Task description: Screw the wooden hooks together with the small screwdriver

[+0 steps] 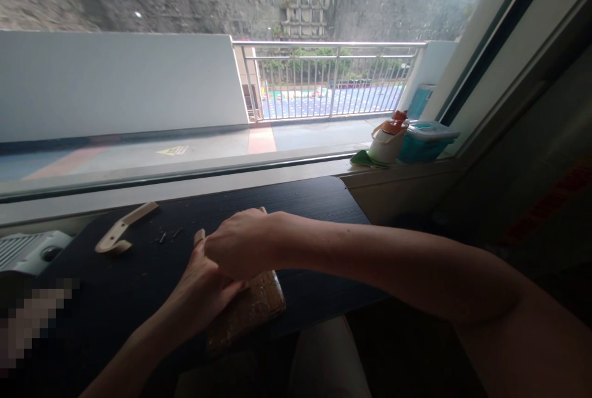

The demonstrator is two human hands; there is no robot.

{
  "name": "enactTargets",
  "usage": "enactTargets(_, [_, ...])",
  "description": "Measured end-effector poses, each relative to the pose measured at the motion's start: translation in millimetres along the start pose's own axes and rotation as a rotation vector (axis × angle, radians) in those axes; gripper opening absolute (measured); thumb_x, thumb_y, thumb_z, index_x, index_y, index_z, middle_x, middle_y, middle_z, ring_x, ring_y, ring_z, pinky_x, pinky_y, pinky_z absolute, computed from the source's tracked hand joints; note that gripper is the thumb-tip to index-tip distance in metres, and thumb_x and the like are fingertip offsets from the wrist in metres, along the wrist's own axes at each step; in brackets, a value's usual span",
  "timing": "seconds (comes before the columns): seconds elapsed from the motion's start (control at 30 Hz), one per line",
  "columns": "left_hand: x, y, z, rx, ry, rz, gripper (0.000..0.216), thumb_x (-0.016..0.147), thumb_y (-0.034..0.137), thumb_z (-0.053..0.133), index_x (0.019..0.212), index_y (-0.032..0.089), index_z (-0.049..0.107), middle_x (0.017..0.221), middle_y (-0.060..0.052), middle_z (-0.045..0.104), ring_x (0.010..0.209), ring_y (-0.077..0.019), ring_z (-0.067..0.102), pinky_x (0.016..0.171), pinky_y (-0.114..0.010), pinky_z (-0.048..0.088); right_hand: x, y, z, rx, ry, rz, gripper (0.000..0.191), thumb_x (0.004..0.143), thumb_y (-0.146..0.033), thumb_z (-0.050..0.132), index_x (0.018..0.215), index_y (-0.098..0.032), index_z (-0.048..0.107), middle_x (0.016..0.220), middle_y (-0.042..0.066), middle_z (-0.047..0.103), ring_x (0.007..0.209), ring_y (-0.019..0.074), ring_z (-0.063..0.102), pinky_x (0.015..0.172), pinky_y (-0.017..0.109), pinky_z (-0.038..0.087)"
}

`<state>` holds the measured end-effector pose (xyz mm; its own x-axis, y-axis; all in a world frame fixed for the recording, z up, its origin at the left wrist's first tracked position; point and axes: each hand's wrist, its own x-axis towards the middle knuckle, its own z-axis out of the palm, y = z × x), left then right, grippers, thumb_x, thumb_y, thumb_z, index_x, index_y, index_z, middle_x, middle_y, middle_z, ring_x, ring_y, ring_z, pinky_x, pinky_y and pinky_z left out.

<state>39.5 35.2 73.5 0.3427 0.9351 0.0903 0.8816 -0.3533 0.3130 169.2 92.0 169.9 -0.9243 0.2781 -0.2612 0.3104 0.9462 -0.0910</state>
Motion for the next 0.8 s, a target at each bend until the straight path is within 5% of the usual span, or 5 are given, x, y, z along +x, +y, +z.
enactTargets(0.23, [-1.4, -1.9, 2.4, 0.029, 0.012, 0.031, 0.02, 0.077, 0.02, 0.056, 0.087, 0.029, 0.071, 0.1, -0.001, 0.073, 0.106, -0.0266, 0.059, 0.108, -0.062, 0.004, -3.3, -0.5, -3.3, 0.018, -0.008, -0.019, 0.02, 0.076, -0.01, 0.046, 0.081, -0.01, 0.066, 0.084, 0.009, 0.068, 0.072, 0.0182, 0.062, 0.049, 0.026, 0.032])
enactTargets(0.47, [1.0, -2.7, 5.0, 0.05, 0.036, 0.029, 0.028, 0.075, 0.017, 0.056, 0.097, 0.029, 0.069, 0.119, -0.005, 0.065, 0.117, -0.0316, 0.052, 0.105, -0.063, 0.015, 0.8, -6.9, -6.0, 0.026, -0.067, 0.038, 0.02, 0.075, -0.007, 0.047, 0.083, -0.009, 0.065, 0.083, 0.009, 0.068, 0.075, 0.02, 0.063, 0.052, 0.027, 0.035])
enactTargets(0.63, [0.5, 0.8, 1.7, 0.036, 0.004, 0.022, 0.022, 0.076, 0.015, 0.055, 0.083, 0.03, 0.071, 0.102, -0.001, 0.072, 0.112, -0.0281, 0.056, 0.106, -0.062, 0.011, 0.2, -3.7, -5.9, 0.027, -0.05, 0.086, 0.017, 0.076, -0.016, 0.051, 0.087, -0.013, 0.064, 0.081, 0.007, 0.068, 0.077, 0.0224, 0.064, 0.05, 0.027, 0.037])
enactTargets(0.8, [0.0, 2.5, 0.4, 0.069, -0.004, -0.007, 0.022, 0.078, 0.02, 0.054, 0.092, 0.025, 0.07, 0.102, -0.006, 0.071, 0.106, -0.029, 0.058, 0.105, -0.061, 0.014, -9.6, -5.6, -18.6, -0.01, -0.042, 0.012, 0.018, 0.075, -0.011, 0.053, 0.091, -0.012, 0.062, 0.086, 0.007, 0.067, 0.082, 0.021, 0.063, 0.051, 0.026, 0.036])
